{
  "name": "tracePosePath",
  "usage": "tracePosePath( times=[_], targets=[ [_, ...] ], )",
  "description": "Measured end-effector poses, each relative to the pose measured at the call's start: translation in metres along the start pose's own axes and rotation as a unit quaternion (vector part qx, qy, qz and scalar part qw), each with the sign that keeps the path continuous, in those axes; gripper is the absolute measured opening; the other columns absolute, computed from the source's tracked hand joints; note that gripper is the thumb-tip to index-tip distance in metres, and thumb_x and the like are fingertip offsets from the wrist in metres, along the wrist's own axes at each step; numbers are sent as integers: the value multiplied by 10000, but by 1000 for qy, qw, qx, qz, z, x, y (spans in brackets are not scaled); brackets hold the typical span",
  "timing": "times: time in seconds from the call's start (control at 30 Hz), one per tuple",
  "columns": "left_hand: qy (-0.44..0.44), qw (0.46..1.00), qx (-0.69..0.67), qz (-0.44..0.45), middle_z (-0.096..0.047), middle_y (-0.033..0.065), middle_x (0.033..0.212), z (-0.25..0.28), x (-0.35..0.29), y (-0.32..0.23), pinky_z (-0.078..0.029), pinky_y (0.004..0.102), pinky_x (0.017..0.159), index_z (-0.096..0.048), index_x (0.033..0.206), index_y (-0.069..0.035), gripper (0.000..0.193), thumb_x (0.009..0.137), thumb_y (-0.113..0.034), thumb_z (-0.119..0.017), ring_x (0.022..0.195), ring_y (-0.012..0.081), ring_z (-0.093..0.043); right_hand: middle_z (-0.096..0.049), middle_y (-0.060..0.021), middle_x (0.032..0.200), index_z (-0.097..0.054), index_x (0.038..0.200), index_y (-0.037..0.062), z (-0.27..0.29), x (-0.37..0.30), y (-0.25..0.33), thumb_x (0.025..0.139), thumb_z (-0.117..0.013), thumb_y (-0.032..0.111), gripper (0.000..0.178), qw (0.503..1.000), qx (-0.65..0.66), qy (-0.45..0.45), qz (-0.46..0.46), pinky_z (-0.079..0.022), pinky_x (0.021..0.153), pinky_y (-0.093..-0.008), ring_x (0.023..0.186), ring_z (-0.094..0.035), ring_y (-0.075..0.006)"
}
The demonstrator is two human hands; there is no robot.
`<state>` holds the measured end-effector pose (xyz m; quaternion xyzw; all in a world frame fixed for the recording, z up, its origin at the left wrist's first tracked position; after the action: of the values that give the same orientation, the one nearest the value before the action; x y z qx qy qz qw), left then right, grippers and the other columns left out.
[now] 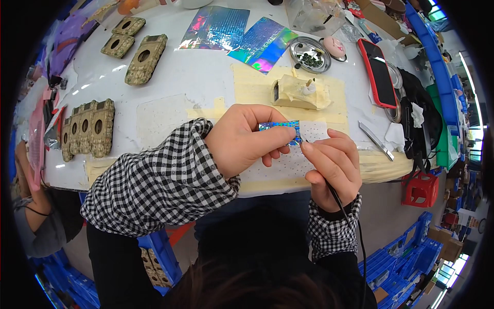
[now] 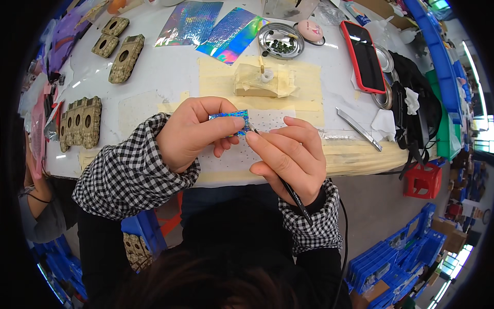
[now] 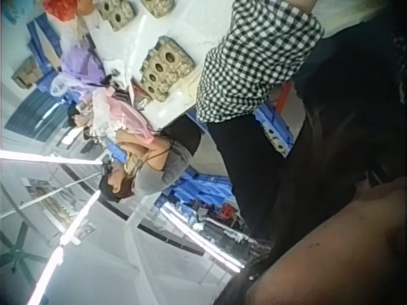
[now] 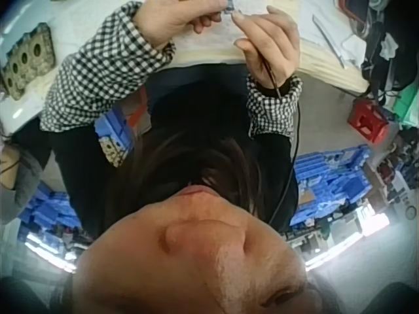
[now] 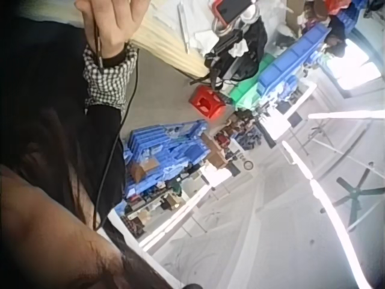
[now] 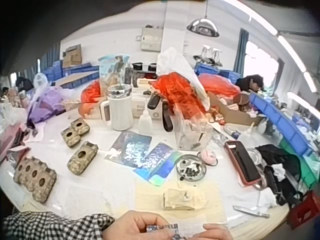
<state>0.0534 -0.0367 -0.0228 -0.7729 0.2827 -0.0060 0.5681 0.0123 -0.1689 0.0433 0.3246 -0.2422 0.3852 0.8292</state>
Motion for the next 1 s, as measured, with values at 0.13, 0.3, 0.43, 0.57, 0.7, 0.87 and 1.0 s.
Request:
tracePosePath(
  times=[0.13,0.3,0.43,0.57,0.7,0.87,1.0],
  targets=[
    [-7,1000,1,-3,-631,59,732,1,0,-1,-450,188,518,-622,899,15,176,877,-160,-630,603,66,-560,-656,-37,914,-693,1051,75,-1,0,0,791,-676,288,337,1000,-4,0,-3,-470,864,-409,834,-584,-201],
    [-11,1000,2,-10,-626,57,727,0,-1,-1,-446,187,510,-619,890,20,171,871,-149,-635,604,67,-561,-656,-28,912,-699,1043,88,-1,0,1,789,-676,297,329,1000,-10,-3,-3,-478,854,-406,832,-578,-194],
    [-13,1000,2,-11,-623,54,725,0,-1,-1,-446,188,511,-618,887,21,167,869,-144,-634,606,68,-562,-657,-22,908,-701,1041,92,-2,0,2,786,-674,305,333,1000,-11,-3,0,-481,850,-405,832,-576,-191],
    [-10,1000,6,-12,-621,53,724,0,-1,-2,-445,187,512,-617,884,20,164,868,-142,-633,606,69,-561,-659,-21,908,-701,1041,92,-2,1,2,787,-671,307,335,1000,-9,-3,0,-481,849,-405,832,-575,-192],
    [-9,1000,7,-8,-622,53,724,0,-1,-2,-445,187,515,-616,882,20,164,868,-143,-632,602,67,-558,-660,-26,913,-700,1039,86,-2,0,2,791,-668,304,331,1000,-9,-6,5,-479,852,-407,831,-577,-195],
    [-12,1000,12,-9,-624,54,723,0,-1,-2,-446,186,519,-618,882,17,162,869,-144,-631,596,66,-556,-657,-42,911,-695,1042,71,1,-1,0,805,-656,310,339,1000,2,-10,6,-474,859,-414,820,-585,-202],
    [-22,999,21,-12,-627,52,723,3,0,-2,-450,191,524,-623,874,9,174,873,-165,-632,604,66,-559,-656,-50,910,-689,1048,62,1,-3,0,815,-647,313,345,1000,4,-9,4,-474,859,-419,817,-588,-206]
  ],
)
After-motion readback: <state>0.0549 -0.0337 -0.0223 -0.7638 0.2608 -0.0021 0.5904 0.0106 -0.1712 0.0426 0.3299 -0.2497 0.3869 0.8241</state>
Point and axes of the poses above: each hand's wrist, its own x-axis towards the middle knuckle, its own z-axis out of the back of the hand, y = z × x, the point moved 8 cm from there along x, towards the middle knuckle
